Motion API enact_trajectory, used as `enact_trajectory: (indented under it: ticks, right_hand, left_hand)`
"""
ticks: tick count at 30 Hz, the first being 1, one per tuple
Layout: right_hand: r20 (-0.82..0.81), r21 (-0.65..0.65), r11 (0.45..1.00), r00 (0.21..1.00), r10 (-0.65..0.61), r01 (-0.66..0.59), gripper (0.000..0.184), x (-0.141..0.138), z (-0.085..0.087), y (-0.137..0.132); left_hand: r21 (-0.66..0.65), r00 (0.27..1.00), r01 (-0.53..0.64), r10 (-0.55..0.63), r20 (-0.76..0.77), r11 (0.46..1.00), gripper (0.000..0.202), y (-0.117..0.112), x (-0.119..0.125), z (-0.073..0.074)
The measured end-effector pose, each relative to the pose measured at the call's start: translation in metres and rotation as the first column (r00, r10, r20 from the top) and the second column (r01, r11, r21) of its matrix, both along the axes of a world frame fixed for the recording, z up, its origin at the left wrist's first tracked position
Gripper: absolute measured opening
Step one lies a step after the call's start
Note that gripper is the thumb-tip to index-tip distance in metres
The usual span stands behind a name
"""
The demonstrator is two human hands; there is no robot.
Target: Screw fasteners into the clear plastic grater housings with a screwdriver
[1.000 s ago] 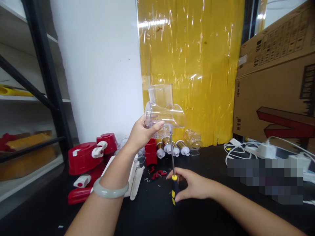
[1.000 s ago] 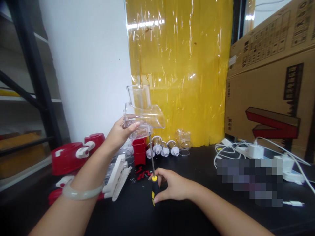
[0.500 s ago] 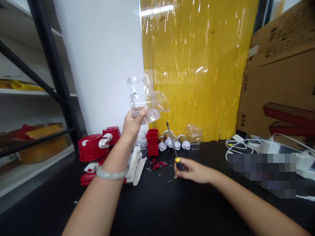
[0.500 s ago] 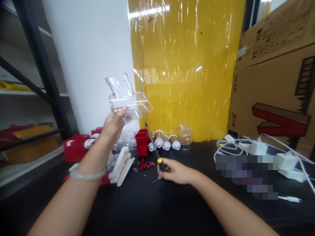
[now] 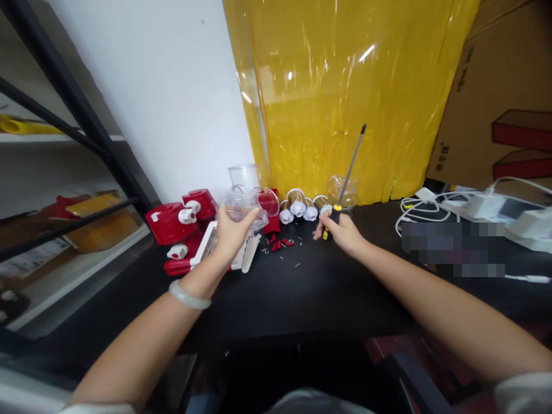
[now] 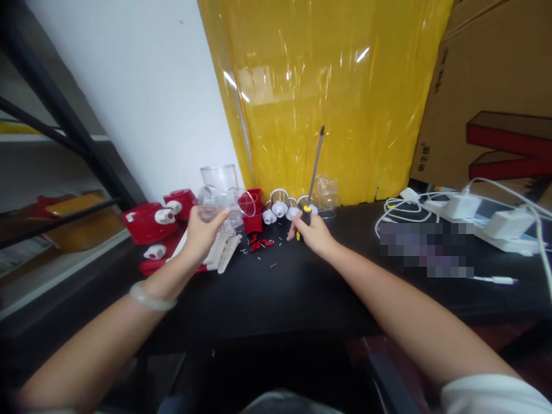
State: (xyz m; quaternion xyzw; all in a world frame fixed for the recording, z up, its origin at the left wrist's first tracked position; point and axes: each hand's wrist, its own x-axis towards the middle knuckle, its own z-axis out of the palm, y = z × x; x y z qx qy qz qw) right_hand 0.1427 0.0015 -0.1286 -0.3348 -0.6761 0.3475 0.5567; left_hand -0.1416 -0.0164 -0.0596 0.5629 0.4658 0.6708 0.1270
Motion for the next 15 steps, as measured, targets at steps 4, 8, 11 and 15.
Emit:
enact_trajectory:
  ticks: [4,8,11,15]
  right_hand:
    - [-0.006,-0.031,0.999,1.000,-0.013,0.013,0.057,-0.001,-0.002,0.001]
    - [-0.037,-0.053,0.999,0.999,0.000,-0.002,0.057,-0.002,-0.001,0.000]
    - [-0.045,-0.074,0.997,0.999,0.021,-0.025,0.056,-0.003,-0.002,0.000]
    - [-0.051,-0.097,0.994,0.998,0.045,-0.050,0.050,-0.007,-0.006,0.001]
  left_hand:
    - [0.024,0.999,-0.028,0.027,0.042,0.999,0.059,0.004,0.019,-0.008]
    - [0.122,0.998,0.028,-0.034,0.047,0.992,0.058,0.011,0.022,-0.010]
    - [0.134,0.993,0.053,-0.067,0.102,0.990,0.057,0.018,0.022,-0.014]
    - [0.013,0.980,0.162,-0.162,0.118,0.987,0.046,0.021,0.024,-0.021]
